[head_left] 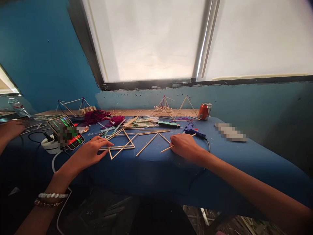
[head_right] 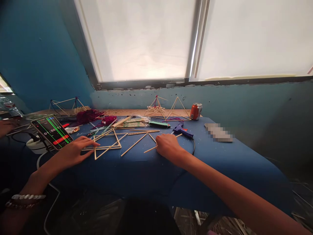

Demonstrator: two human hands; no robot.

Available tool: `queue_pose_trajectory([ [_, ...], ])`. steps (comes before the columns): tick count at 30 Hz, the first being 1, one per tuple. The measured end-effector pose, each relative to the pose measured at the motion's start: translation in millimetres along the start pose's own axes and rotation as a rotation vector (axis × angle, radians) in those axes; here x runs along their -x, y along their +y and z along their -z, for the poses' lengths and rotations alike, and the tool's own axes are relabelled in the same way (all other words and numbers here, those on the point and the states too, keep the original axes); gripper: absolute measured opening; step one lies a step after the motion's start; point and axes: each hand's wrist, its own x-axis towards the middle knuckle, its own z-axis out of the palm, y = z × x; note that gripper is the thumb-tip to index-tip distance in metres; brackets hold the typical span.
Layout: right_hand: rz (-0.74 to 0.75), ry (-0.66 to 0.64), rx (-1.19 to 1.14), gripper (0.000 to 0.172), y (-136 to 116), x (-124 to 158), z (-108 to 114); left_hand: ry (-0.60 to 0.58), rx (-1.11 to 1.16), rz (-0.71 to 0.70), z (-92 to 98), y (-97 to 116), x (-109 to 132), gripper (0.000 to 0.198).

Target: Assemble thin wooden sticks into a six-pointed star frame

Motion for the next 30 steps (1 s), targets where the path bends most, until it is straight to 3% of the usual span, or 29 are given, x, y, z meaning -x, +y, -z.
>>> queue_pose_trajectory([
  [6, 0.072, -0.005, -0.069, 0.025, -8, -12, 3, 0.002, 0.106, -0.029, -7.6, 10, -2, 0.04],
  [15, 0.307, 0.04, -0.21, 0.039, -28, -47, -12, 0.001, 0.175, -0.051, -9.7, 46, 4, 0.036],
  [24, 0.358, 0.132, -0.215, 0.03, -29, -56, -22, -0.023, 0.168, 0.03, -12.3, 36, 13, 0.046],
  [30, 0.378, 0.141, -0.207, 0.029, -30, -59, -24, -0.023, 0.201, 0.057, -9.7, 55, 10, 0.042],
])
